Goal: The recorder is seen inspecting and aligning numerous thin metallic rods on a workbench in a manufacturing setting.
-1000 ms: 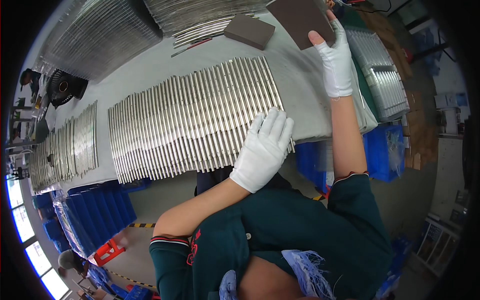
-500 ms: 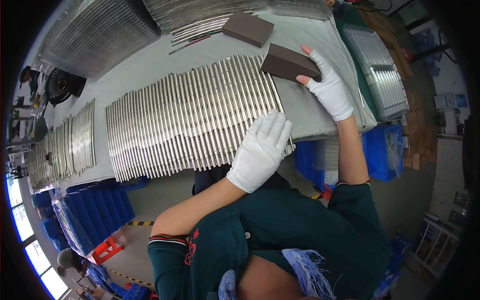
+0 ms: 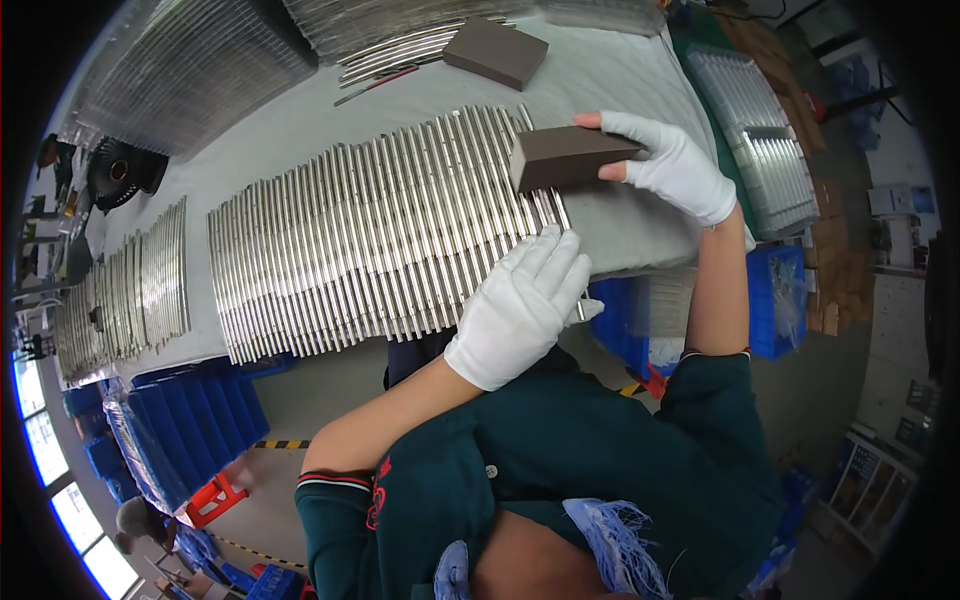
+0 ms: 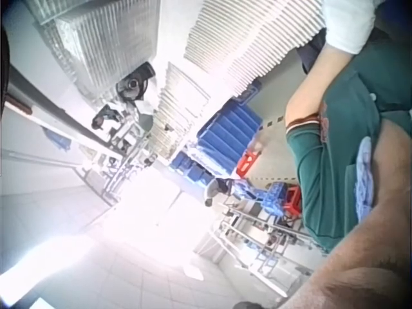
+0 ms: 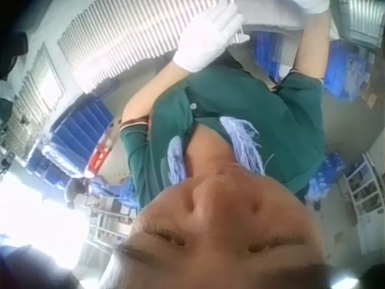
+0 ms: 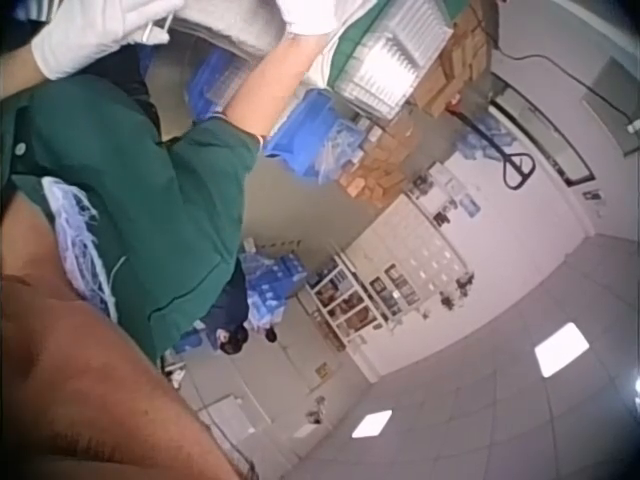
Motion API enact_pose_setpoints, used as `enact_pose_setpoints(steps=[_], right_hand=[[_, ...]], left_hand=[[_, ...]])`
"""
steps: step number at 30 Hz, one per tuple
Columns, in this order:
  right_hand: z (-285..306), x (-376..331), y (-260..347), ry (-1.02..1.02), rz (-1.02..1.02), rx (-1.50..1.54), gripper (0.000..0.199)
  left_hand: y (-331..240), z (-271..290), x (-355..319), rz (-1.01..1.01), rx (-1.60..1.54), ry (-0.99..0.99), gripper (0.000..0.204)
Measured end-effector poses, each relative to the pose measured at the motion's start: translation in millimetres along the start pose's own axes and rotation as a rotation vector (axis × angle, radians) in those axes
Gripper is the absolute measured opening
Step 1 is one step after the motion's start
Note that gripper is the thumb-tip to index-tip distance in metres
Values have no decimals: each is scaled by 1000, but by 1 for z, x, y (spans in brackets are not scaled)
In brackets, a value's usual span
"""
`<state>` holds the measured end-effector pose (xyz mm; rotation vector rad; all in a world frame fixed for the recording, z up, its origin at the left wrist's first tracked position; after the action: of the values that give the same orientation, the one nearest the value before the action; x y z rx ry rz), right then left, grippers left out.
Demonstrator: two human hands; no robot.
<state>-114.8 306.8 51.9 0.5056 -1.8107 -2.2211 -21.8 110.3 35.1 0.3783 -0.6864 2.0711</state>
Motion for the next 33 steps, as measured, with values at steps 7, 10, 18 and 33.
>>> enact_pose_setpoints(steps=[7,10,18,33], right_hand=[[-24,6,11,15,105,-200,53],[14,9,-3,-78,-22,-35,56],[-31,81,27,-62,296,-67,69],[-39,124,-7,25,203,-65,74]], left_hand=[[0,-2,0,-12,4,-18,49],[1,2,-1,-4,7,-48,49],[-3,-10,-1,11,16,78,54],[6,-12,-13,39,25,90,64]])
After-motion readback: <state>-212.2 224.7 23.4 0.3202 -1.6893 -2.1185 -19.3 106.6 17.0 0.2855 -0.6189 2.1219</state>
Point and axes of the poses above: each hand's wrist, its own x-axis towards the middle knuckle, its own z-axis out of the back of the hand, y = z × x, the point moved 4 cm from there along x, towards the middle knuckle, and after that the axes turned 2 degrees about -z, right-handed, at the moved point
